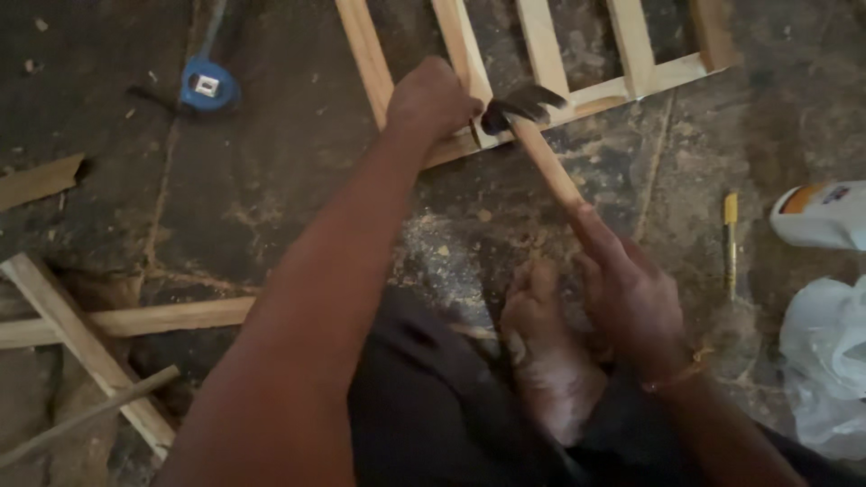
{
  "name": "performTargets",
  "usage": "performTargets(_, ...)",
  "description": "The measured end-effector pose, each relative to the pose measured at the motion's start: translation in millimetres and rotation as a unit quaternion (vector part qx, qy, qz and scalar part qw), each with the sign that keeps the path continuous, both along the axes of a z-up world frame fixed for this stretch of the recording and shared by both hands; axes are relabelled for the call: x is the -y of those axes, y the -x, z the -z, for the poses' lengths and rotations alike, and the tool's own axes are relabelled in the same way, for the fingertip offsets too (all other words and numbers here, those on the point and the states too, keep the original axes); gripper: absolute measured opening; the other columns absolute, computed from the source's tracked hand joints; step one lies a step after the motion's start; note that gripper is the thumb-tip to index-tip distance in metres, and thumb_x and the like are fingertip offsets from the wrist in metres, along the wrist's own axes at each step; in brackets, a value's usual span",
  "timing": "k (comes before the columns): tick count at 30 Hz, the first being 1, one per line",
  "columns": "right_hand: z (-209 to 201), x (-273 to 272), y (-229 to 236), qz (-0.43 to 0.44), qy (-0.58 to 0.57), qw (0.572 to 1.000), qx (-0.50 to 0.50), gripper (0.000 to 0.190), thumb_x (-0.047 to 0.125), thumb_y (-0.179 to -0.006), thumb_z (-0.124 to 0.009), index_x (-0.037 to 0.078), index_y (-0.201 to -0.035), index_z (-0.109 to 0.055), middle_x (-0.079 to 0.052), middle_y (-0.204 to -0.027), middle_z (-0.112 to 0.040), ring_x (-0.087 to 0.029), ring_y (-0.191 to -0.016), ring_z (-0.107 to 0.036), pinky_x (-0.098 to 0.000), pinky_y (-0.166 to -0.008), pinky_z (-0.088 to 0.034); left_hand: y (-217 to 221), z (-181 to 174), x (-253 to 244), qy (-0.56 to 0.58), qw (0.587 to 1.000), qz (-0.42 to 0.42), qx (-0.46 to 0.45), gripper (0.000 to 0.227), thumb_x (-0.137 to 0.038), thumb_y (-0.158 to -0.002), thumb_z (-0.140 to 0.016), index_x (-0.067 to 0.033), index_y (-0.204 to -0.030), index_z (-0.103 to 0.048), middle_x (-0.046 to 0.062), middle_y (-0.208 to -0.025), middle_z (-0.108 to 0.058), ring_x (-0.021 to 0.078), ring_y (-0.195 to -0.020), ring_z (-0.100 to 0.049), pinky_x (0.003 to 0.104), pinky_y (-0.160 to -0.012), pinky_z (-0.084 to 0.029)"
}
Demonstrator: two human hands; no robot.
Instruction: The person assembles a rectangular wooden frame by nailing thin wooden slats to a base frame using a hammer and nails. The person positions each slat and hammers nails to secure them in place.
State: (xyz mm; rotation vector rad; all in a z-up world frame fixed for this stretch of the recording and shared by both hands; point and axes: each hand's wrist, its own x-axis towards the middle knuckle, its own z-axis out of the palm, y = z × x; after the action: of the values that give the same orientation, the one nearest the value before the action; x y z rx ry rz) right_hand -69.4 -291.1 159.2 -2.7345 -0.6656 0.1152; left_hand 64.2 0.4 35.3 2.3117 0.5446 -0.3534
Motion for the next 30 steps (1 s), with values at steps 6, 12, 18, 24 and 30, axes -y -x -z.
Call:
performTargets(6,5.2,-1.7,1.9,0.0,-0.012,0.999,0.041,0.043,0.014,-0.102,-0.066,0.011,-0.145,-0.063,-0.014,-0.13,-0.071,-0.031,-0.106,-0.074,-0.0422,-0.089,-0.06,13.3,4.7,-4.4,0.014,1.0,-0.014,-0.015,0.061,-0.049,-0.081,-0.083,0.0015,-0.113,-0.07,0.022,-0.113,-0.073,0.0372,-0.107,-0.072,0.046,-0.092,-0.057)
performTargets(12,-3.2,1.0,-7.1,-0.027,-0.043,0.998,0.044,0.049,0.011,-0.097,-0.066,0.013,-0.146,-0.061,-0.015,-0.139,-0.068,-0.035,-0.112,-0.073,-0.0437,-0.091,-0.059,1.7,11.6,-1.9,0.017,0.999,0.002,0.052,0.055,-0.046,-0.078,-0.085,0.0003,-0.107,-0.074,0.021,-0.111,-0.073,0.0361,-0.102,-0.072,0.046,-0.088,-0.057)
performTargets(18,-3.3,2.1,-5.4,0.011,-0.003,1.0,-0.009,0.059,0.008,-0.09,-0.069,0.011,-0.148,-0.06,-0.02,-0.13,-0.07,-0.039,-0.107,-0.069,-0.0477,-0.085,-0.057,-3.9,19.4,-4.6,-0.007,0.999,0.006,0.037,0.059,-0.051,-0.081,-0.082,0.0004,-0.109,-0.073,0.023,-0.113,-0.072,0.0384,-0.103,-0.071,0.049,-0.087,-0.057)
performTargets(24,0.8,-5.2,6.3,0.016,-0.064,0.996,0.054,0.048,0.013,-0.099,-0.067,0.013,-0.146,-0.057,-0.019,-0.133,-0.068,-0.037,-0.116,-0.07,-0.0456,-0.094,-0.058,6.1,36.6,-8.3,-0.03,0.998,0.042,0.033,0.051,-0.047,-0.085,-0.078,-0.0007,-0.106,-0.075,0.023,-0.112,-0.073,0.0387,-0.101,-0.072,0.048,-0.09,-0.057)
performTargets(30,-6.5,7.3,6.5,0.087,0.009,0.987,-0.137,0.061,0.016,-0.09,-0.065,0.019,-0.15,-0.053,-0.016,-0.132,-0.068,-0.037,-0.106,-0.07,-0.0457,-0.082,-0.058,10.0,11.3,-2.6,0.03,0.997,-0.017,0.065,0.044,-0.041,-0.073,-0.08,-0.007,-0.101,-0.077,0.02,-0.104,-0.076,0.0366,-0.096,-0.073,0.048,-0.086,-0.057)
